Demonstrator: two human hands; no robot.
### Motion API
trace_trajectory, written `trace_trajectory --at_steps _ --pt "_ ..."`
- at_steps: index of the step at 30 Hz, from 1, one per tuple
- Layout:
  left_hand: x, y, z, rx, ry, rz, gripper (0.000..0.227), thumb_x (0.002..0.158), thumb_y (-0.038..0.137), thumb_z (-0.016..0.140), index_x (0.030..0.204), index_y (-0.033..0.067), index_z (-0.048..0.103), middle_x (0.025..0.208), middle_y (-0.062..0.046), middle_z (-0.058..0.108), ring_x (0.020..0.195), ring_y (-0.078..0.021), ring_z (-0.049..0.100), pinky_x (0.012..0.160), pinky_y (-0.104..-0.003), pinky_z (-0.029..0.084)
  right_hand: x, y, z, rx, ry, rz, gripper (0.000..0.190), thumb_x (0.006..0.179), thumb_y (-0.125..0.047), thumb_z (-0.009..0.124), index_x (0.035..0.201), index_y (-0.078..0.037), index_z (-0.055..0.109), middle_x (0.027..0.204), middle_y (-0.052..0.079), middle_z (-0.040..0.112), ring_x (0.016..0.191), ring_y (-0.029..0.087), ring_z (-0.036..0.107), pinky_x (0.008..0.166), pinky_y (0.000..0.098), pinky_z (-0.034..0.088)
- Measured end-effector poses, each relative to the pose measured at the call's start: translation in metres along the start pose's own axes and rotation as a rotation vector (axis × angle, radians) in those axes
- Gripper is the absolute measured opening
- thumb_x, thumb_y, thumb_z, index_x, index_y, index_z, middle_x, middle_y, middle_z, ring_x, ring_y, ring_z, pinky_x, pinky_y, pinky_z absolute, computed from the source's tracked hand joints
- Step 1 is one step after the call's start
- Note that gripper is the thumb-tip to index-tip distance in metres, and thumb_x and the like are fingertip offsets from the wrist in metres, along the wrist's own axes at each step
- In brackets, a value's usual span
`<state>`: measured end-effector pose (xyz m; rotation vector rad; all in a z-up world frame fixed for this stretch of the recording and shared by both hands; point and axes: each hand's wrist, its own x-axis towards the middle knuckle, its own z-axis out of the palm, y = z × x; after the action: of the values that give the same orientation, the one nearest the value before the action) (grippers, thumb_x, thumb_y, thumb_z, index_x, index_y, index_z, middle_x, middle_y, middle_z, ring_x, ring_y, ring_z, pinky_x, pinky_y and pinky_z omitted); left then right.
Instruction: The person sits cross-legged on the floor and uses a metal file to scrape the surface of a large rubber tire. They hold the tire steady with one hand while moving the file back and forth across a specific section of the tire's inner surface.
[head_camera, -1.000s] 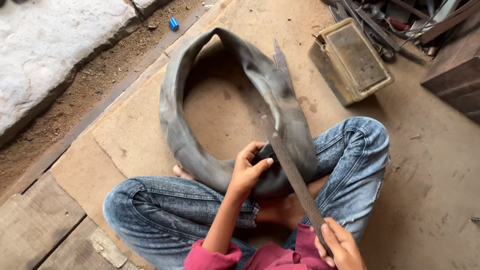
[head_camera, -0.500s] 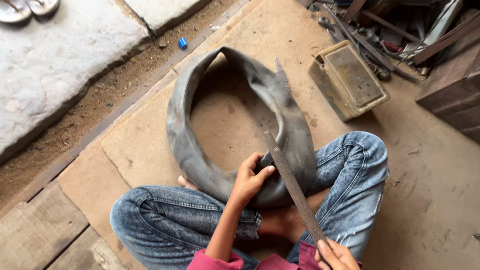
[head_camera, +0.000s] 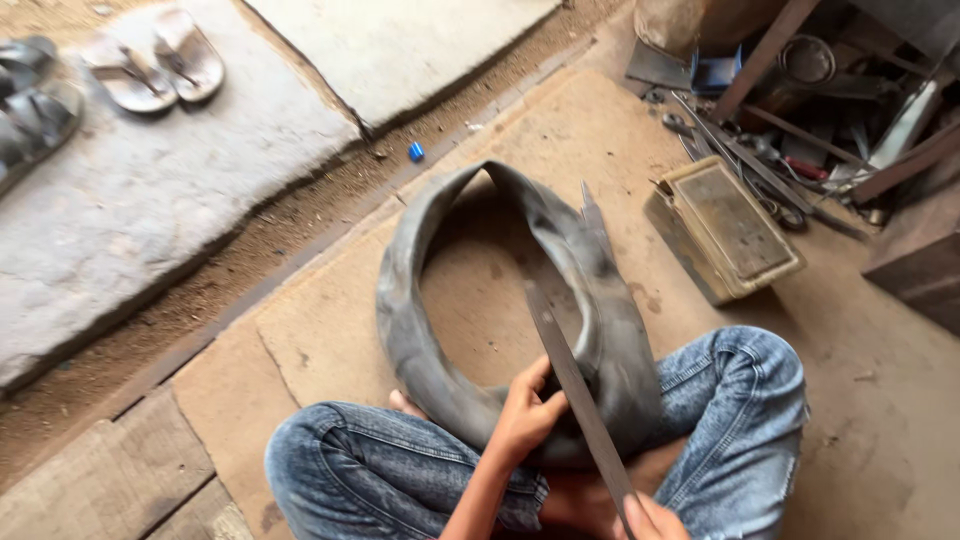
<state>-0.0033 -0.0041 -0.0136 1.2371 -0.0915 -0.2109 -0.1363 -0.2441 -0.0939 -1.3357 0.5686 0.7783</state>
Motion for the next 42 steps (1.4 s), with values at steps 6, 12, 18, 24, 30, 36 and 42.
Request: trace_trajectory --at_steps 6,12,18,24,30,36,42 --pt "-0.004 0.003 -0.014 -0.043 -0.101 -0.143 0.031 0.094 0.004 0.068 0.123 -0.0024 0.063 0.112 -0.004 0.07 0.106 -0.0121 0.062 0.094 -0.028 0.051 -0.018 -0.117 0.057 -0.037 -0.005 -0.106 0.043 0.102 -0.042 0.049 0.085 -0.005 0.06 0.053 -0.002 0.045 0.04 0.007 0.028 0.037 0.0261 0.02" --pt "0.001 -0.009 -0.016 -0.081 -0.003 -0.14 0.031 0.091 0.001 0.071 0.12 -0.0043 0.062 0.109 -0.008 0.07 0.102 -0.0168 0.064 0.093 -0.031 0.053 -0.017 -0.004 -0.034 -0.149 -0.049 -0.244 0.045 0.105 -0.038 0.05 0.084 -0.003 0.067 0.052 0.0 0.049 0.044 0.009 0.043 0.042 0.0239 0.031" --pt "0.002 0.005 -0.009 0.116 0.009 -0.078 0.035 0.087 -0.002 0.065 0.122 -0.0009 0.065 0.115 -0.006 0.071 0.109 -0.0146 0.063 0.098 -0.027 0.048 -0.002 0.066 -0.042 -0.282 0.286 -0.743 0.032 0.099 -0.036 0.058 0.097 -0.006 0.068 0.058 0.0 0.057 0.045 0.008 0.048 0.042 0.0233 0.037" --pt "-0.006 0.009 -0.009 0.189 0.018 -0.085 0.027 0.088 0.002 0.069 0.114 -0.0014 0.065 0.105 -0.004 0.071 0.102 -0.0118 0.063 0.091 -0.027 0.049 -0.009 -0.109 0.035 -0.041 -0.084 -0.053 0.046 0.103 -0.046 0.05 0.082 -0.006 0.061 0.051 -0.002 0.046 0.037 0.006 0.032 0.036 0.0244 0.022" --pt "-0.001 0.005 -0.015 0.133 -0.008 -0.149 0.021 0.088 0.004 0.07 0.109 -0.0008 0.066 0.097 -0.004 0.07 0.094 -0.0114 0.062 0.087 -0.027 0.051 -0.023 -0.107 0.029 -0.172 -0.037 -0.15 0.042 0.102 -0.042 0.05 0.082 -0.006 0.061 0.051 -0.003 0.045 0.037 0.007 0.033 0.035 0.0253 0.025" --pt "0.003 0.009 -0.015 0.049 -0.037 -0.191 0.024 0.088 0.004 0.069 0.112 0.0006 0.065 0.102 -0.002 0.07 0.099 -0.011 0.062 0.092 -0.027 0.049 0.016 0.037 -0.051 -0.005 0.118 -0.275 0.031 0.092 -0.023 0.063 0.109 -0.001 0.076 0.078 0.013 0.075 0.069 0.018 0.068 0.064 0.0277 0.054" --pt "-0.002 0.017 -0.012 0.163 -0.068 -0.035 0.029 0.088 0.001 0.067 0.117 -0.0015 0.065 0.111 -0.005 0.07 0.108 -0.0115 0.061 0.097 -0.026 0.046 0.016 -0.031 -0.012 -0.092 0.018 -0.061 0.03 0.096 -0.033 0.057 0.093 -0.005 0.068 0.063 0.006 0.061 0.053 0.014 0.051 0.05 0.0275 0.04"
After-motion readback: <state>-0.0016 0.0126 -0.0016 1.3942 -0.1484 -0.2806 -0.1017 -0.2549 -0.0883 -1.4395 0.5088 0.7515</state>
